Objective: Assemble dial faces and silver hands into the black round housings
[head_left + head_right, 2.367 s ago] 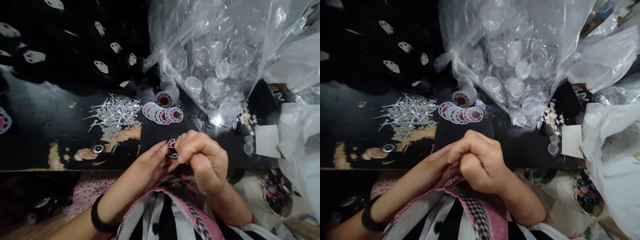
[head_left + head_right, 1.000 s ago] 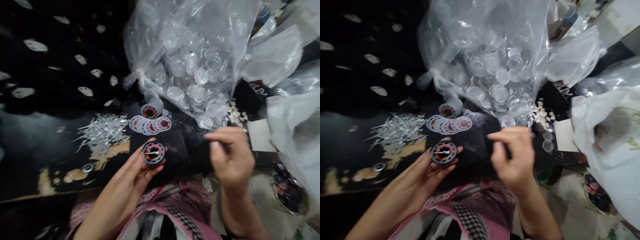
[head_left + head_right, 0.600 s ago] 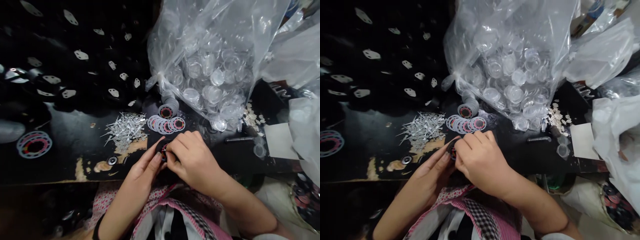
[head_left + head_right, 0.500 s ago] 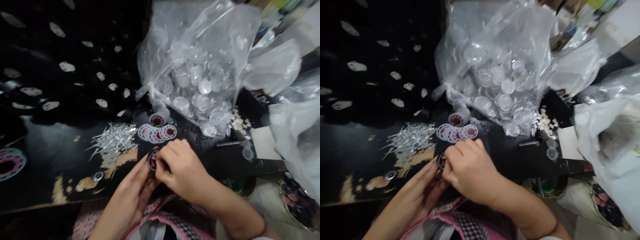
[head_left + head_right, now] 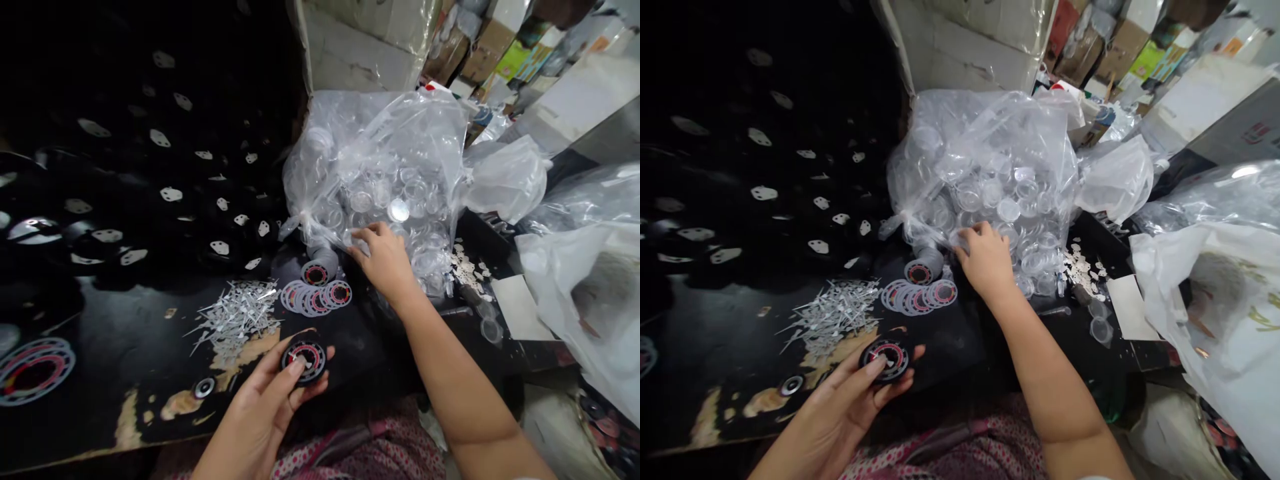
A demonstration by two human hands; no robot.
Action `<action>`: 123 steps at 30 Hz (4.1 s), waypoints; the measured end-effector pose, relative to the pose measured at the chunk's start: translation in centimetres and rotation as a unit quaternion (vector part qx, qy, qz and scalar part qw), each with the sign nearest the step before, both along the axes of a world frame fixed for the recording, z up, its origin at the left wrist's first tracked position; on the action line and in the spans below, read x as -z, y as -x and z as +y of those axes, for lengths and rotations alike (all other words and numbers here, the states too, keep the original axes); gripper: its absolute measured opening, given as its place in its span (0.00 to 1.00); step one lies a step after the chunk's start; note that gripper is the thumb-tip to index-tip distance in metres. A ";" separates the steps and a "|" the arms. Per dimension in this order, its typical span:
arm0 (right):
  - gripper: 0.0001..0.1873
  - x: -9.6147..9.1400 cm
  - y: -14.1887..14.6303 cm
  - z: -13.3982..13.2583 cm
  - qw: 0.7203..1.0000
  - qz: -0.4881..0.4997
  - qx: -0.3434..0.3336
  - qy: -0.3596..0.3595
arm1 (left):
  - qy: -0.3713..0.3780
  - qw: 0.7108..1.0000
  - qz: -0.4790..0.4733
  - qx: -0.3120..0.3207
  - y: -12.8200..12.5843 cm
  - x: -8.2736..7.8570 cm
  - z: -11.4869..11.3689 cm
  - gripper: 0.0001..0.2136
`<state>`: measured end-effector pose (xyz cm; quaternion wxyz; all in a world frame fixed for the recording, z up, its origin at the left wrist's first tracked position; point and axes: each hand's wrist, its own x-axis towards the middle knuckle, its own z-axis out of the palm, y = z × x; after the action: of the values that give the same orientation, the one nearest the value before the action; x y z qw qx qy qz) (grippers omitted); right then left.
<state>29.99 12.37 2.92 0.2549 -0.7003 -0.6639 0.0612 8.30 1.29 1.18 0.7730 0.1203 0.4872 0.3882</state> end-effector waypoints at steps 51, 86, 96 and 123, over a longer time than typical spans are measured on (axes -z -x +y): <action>0.16 -0.3 8.1 -9.9 0.943 0.204 -0.248 0.088 | -0.233 0.917 0.275 0.170 6.9 2.6 -4.1 0.19; 0.14 0.5 7.8 -9.5 0.939 0.148 -0.304 0.066 | -0.019 0.999 -0.025 -0.014 3.8 1.3 0.0 0.17; 0.20 1.3 2.1 -5.6 0.982 0.028 -0.045 0.180 | -0.056 0.998 -0.007 -0.023 3.1 1.1 -0.5 0.20; 0.10 0.9 7.0 -8.7 0.841 0.491 -0.095 0.207 | -0.063 0.992 -0.017 -0.107 2.9 0.7 -0.1 0.14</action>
<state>23.01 3.64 1.99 0.3892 -0.5485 -0.4872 0.5570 5.37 1.22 0.43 0.7261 0.1092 0.4583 0.5008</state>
